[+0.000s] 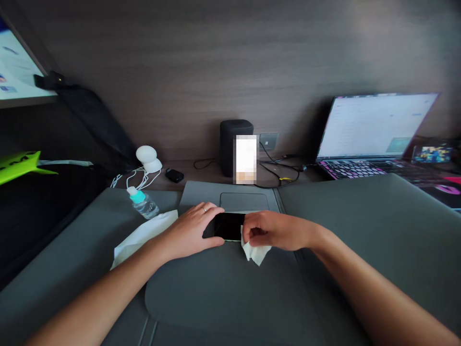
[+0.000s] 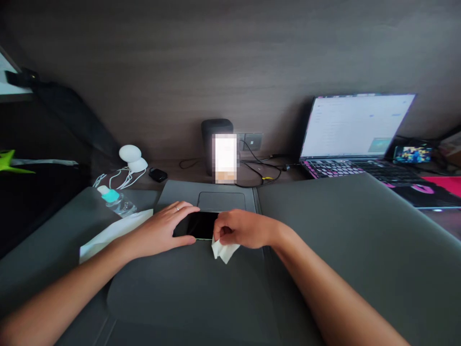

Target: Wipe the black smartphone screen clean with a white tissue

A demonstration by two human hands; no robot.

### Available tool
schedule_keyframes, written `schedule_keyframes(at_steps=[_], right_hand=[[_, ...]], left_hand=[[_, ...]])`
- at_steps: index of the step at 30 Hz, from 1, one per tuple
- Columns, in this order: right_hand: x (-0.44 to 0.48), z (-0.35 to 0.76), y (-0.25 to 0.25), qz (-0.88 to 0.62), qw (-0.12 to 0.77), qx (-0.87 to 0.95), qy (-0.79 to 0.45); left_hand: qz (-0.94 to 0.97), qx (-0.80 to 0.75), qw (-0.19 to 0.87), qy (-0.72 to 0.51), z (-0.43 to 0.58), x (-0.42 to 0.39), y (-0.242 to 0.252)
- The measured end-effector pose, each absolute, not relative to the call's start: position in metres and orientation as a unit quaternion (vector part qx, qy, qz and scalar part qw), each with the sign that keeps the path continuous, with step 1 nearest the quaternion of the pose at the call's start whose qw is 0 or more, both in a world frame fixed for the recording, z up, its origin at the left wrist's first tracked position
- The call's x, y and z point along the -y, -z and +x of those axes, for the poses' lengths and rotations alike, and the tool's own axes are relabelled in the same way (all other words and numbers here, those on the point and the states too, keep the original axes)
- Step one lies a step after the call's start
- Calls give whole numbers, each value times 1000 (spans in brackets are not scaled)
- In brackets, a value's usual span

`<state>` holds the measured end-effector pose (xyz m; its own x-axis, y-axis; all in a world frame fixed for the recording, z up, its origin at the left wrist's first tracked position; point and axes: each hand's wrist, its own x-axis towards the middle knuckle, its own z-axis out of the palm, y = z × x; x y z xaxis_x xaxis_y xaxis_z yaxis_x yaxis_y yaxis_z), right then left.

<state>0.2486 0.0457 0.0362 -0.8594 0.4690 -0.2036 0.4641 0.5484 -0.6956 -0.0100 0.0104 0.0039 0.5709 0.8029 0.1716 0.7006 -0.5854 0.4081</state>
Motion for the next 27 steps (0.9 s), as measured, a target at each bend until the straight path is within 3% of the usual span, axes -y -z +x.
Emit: schedule_keyframes(at_steps=[8, 27], right_hand=[[-51, 256, -35, -296, -35, 862, -410], [-50, 242, -30, -333, 29, 855, -398]], left_hand=[[878, -429, 138, -159, -11, -10, -5], [883, -428, 129, -143, -13, -11, -5]])
